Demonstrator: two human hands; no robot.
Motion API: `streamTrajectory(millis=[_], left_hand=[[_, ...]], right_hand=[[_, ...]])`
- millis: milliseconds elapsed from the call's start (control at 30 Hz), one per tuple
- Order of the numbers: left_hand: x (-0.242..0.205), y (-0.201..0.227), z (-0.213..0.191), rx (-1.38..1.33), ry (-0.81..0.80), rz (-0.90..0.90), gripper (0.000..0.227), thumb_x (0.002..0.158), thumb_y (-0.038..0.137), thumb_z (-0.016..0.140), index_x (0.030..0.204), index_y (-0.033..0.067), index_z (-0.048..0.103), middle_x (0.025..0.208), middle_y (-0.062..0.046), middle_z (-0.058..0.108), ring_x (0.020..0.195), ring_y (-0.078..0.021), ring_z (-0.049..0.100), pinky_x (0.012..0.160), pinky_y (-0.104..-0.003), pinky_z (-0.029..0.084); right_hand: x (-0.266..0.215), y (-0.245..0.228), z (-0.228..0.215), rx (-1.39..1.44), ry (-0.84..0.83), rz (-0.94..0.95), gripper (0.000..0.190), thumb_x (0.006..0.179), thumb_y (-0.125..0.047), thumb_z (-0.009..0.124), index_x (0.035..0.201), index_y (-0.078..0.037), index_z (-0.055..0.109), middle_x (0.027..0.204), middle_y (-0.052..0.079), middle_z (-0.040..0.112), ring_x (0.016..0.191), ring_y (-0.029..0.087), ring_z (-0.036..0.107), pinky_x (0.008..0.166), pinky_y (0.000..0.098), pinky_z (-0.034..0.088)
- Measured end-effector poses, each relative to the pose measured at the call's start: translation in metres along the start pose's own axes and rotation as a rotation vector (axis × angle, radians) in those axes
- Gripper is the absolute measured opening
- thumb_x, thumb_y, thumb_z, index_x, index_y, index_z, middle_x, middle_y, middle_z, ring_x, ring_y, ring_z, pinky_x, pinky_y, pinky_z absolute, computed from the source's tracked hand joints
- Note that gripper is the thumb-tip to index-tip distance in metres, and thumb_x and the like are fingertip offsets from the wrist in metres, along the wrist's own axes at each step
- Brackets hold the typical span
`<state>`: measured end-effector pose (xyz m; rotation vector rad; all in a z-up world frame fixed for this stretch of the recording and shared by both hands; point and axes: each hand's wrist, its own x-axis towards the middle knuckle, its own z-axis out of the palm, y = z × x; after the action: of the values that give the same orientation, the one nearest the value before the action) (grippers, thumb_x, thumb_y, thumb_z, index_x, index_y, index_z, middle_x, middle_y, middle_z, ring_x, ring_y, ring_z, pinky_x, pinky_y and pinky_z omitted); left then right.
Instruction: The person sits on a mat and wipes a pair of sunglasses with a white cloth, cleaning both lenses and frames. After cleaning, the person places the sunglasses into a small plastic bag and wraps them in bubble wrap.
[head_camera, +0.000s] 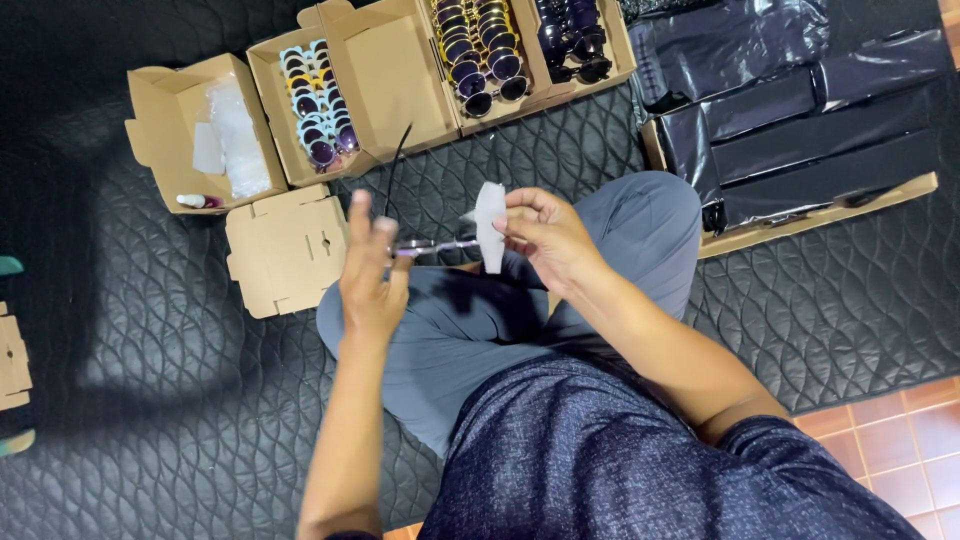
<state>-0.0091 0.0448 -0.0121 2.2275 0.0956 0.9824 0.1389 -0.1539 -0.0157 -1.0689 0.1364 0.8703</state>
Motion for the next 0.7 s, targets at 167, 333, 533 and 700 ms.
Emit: streamTrajectory(millis=[167,333,533,700], left_hand=[[-0.031,0.034,0.049,-0.856,0.235,-0.686,0.086,0.09,-0.004,0.071,0.161,0.0086,0.024,0.16,-0.025,0.039,0.144,-0.032,0.044,0.119,-0.04,0.042],[-0.041,0.047,0.08,-1.189,0.391,-0.869,0.061,0.097,0.005,0.067,0.152,0.0021,0.041,0.136,-0.027,0.062,0.122,-0.0281,0.065,0.102,-0.039,0.057],[-0.043,0.048,0.08,-1.147,0.424,-1.041,0.054,0.097,0.009,0.067,0.147,-0.0009,0.048,0.119,-0.021,0.071,0.102,-0.0231,0.074,0.09,-0.036,0.063],[-0.053,0.033,0.081,-1.13,0.456,-1.042,0.042,0.097,0.013,0.069,0.134,-0.0012,0.056,0.123,-0.025,0.069,0.106,-0.0291,0.073,0.089,-0.043,0.064]], right_hand=[[0.0,0.019,0.004,0.061,0.05,-0.036,0.038,0.083,0.002,0.079,0.118,0.002,0.064,0.095,0.01,0.075,0.079,0.015,0.073,0.075,0.0287,0.061],[-0.009,0.038,0.004,-0.029,-0.003,-0.013,0.036,0.083,-0.001,0.08,0.116,0.001,0.065,0.092,0.009,0.074,0.078,0.014,0.071,0.076,0.028,0.061],[-0.003,0.026,0.006,0.017,-0.007,-0.019,0.035,0.085,-0.006,0.08,0.117,0.001,0.067,0.09,0.007,0.073,0.076,0.011,0.069,0.075,0.0265,0.06],[-0.022,0.027,0.024,0.032,-0.021,0.02,0.028,0.083,-0.002,0.081,0.11,0.0,0.072,0.087,0.006,0.072,0.075,0.012,0.07,0.074,0.0272,0.061]])
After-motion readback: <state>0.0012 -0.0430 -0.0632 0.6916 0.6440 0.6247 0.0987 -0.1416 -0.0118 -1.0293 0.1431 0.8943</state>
